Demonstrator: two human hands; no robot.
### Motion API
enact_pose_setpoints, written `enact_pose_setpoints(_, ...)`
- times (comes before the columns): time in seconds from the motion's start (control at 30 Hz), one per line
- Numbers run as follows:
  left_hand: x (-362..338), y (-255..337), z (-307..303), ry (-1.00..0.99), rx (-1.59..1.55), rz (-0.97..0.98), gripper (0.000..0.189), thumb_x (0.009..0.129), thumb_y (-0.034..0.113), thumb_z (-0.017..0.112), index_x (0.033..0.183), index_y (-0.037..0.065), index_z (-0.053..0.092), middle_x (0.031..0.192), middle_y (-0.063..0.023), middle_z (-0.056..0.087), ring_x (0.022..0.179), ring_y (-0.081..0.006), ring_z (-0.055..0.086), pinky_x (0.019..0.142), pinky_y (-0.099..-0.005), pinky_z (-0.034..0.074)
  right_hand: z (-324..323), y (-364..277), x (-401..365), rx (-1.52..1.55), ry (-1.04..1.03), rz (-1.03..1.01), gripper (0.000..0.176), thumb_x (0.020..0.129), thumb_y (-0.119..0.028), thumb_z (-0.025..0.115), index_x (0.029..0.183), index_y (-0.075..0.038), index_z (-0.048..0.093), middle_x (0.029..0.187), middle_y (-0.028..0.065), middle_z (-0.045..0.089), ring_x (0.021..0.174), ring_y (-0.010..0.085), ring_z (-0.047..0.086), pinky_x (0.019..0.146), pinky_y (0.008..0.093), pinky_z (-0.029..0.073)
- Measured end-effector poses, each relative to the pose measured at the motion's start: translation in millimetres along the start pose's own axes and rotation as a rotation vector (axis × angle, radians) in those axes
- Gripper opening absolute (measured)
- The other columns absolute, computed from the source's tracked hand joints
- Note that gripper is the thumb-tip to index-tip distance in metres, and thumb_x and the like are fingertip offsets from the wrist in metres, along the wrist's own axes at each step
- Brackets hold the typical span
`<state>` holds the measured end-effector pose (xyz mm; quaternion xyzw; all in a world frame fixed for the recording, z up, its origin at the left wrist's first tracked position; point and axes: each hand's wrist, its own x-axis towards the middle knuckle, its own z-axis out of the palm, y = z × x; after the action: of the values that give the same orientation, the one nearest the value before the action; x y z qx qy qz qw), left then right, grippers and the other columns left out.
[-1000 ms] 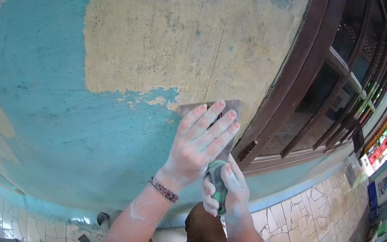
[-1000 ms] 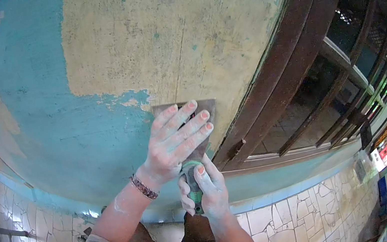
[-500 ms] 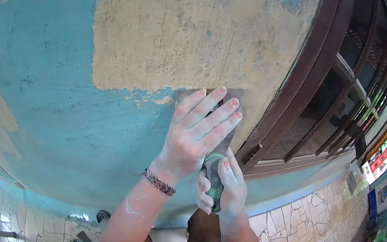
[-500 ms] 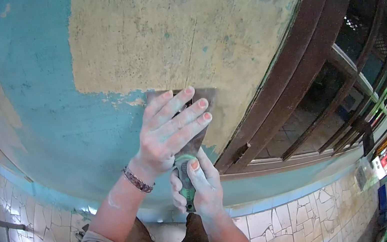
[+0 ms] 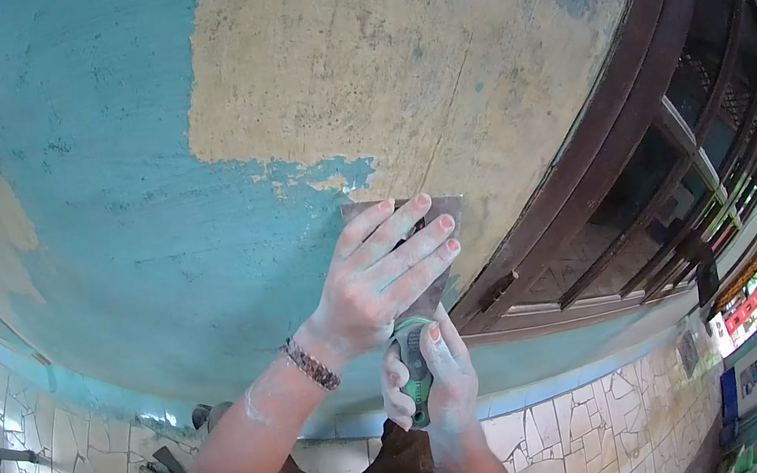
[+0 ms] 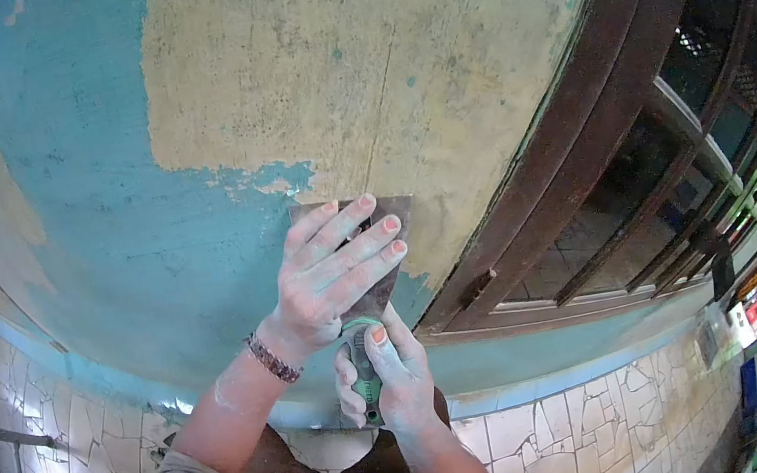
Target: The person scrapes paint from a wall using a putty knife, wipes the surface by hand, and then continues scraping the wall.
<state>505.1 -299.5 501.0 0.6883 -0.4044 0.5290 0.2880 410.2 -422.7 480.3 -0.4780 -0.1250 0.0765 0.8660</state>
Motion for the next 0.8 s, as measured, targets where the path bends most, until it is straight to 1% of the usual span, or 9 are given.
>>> enact_pose_setpoints(0.2, -6, 4, 1, -0.027, -0.001, -0.021, 0.032, 0.094, 0.021, 0.046, 0.114, 0.012, 0.069, 0.124, -0.0066, 0.066, 0.123, -0.0273, 0.057, 0.107, -0.0433, 0.037, -3, 4, 1, 0.057, -0.014, 0.003, 0.048, 0.104, -0.035, 0.041, 0.143, -0.009, 0.029, 0.075, 0.0087, 0.052, 0.046, 0.0147, 0.049, 0.036, 0.0259, 0.039)
enact_pose_setpoints(0.27, 1, -1, -3, -0.038, 0.012, 0.014, 0.031, 0.093, 0.021, 0.048, 0.113, 0.012, 0.069, 0.124, -0.0065, 0.066, 0.124, -0.0272, 0.057, 0.108, -0.0435, 0.036, -4, 5, 2, 0.086, -0.019, 0.004, 0.049, 0.104, -0.035, 0.042, 0.143, -0.009, 0.028, 0.075, 0.0089, 0.052, 0.047, 0.0151, 0.049, 0.036, 0.0259, 0.04)
enact_pose_setpoints(0.37, 4, -4, -5, -0.042, 0.012, 0.034, 0.031, 0.092, 0.02, 0.049, 0.114, 0.012, 0.069, 0.125, -0.0065, 0.066, 0.124, -0.0274, 0.056, 0.109, -0.0437, 0.036, 3, 8, 10, 0.035, 0.001, -0.045, 0.049, 0.105, -0.035, 0.035, 0.148, -0.017, 0.02, 0.072, 0.0117, 0.049, 0.041, 0.0173, 0.045, 0.031, 0.0278, 0.037)
enact_pose_setpoints(0.47, -2, -4, -4, -0.067, 0.018, 0.033, 0.031, 0.092, 0.021, 0.049, 0.114, 0.011, 0.069, 0.125, -0.0068, 0.066, 0.124, -0.028, 0.056, 0.109, -0.0435, 0.035, 3, 10, 7, 0.009, 0.019, -0.023, 0.048, 0.105, -0.036, 0.035, 0.147, -0.017, 0.02, 0.072, 0.0116, 0.049, 0.041, 0.0172, 0.044, 0.031, 0.0274, 0.037)
enact_pose_setpoints(0.57, 14, -12, -10, -0.057, 0.021, 0.075, 0.031, 0.092, 0.02, 0.049, 0.114, 0.011, 0.069, 0.125, -0.0065, 0.066, 0.125, -0.0278, 0.056, 0.109, -0.0432, 0.034, 4, 6, 12, 0.073, -0.017, -0.044, 0.052, 0.104, -0.035, 0.041, 0.146, -0.009, 0.024, 0.075, 0.01, 0.052, 0.047, 0.0163, 0.049, 0.036, 0.0265, 0.04)
enact_pose_setpoints(0.67, 18, -9, -12, -0.062, -0.005, 0.067, 0.03, 0.092, 0.019, 0.05, 0.114, 0.011, 0.069, 0.124, -0.0064, 0.066, 0.125, -0.0274, 0.055, 0.11, -0.0431, 0.034, 15, 2, 17, 0.091, -0.011, -0.102, 0.053, 0.104, -0.035, 0.041, 0.147, -0.009, 0.023, 0.074, 0.01, 0.051, 0.047, 0.0163, 0.05, 0.036, 0.0265, 0.04)
enact_pose_setpoints(0.77, 6, -8, -8, -0.055, 0.006, 0.063, 0.03, 0.092, 0.018, 0.05, 0.114, 0.01, 0.068, 0.124, -0.0068, 0.066, 0.125, -0.0273, 0.055, 0.11, -0.0433, 0.034, 5, 4, 7, 0.063, -0.015, -0.027, 0.053, 0.104, -0.034, 0.041, 0.147, -0.01, 0.023, 0.074, 0.01, 0.051, 0.047, 0.0163, 0.049, 0.036, 0.0271, 0.04)
enact_pose_setpoints(0.8, 5, -6, -8, -0.054, 0.007, 0.06, 0.03, 0.092, 0.018, 0.05, 0.114, 0.01, 0.069, 0.124, -0.0068, 0.066, 0.125, -0.0273, 0.056, 0.11, -0.0433, 0.034, 5, 5, 8, 0.035, -0.019, -0.037, 0.052, 0.104, -0.034, 0.041, 0.147, -0.01, 0.023, 0.075, 0.0099, 0.051, 0.047, 0.0164, 0.049, 0.036, 0.0274, 0.04)
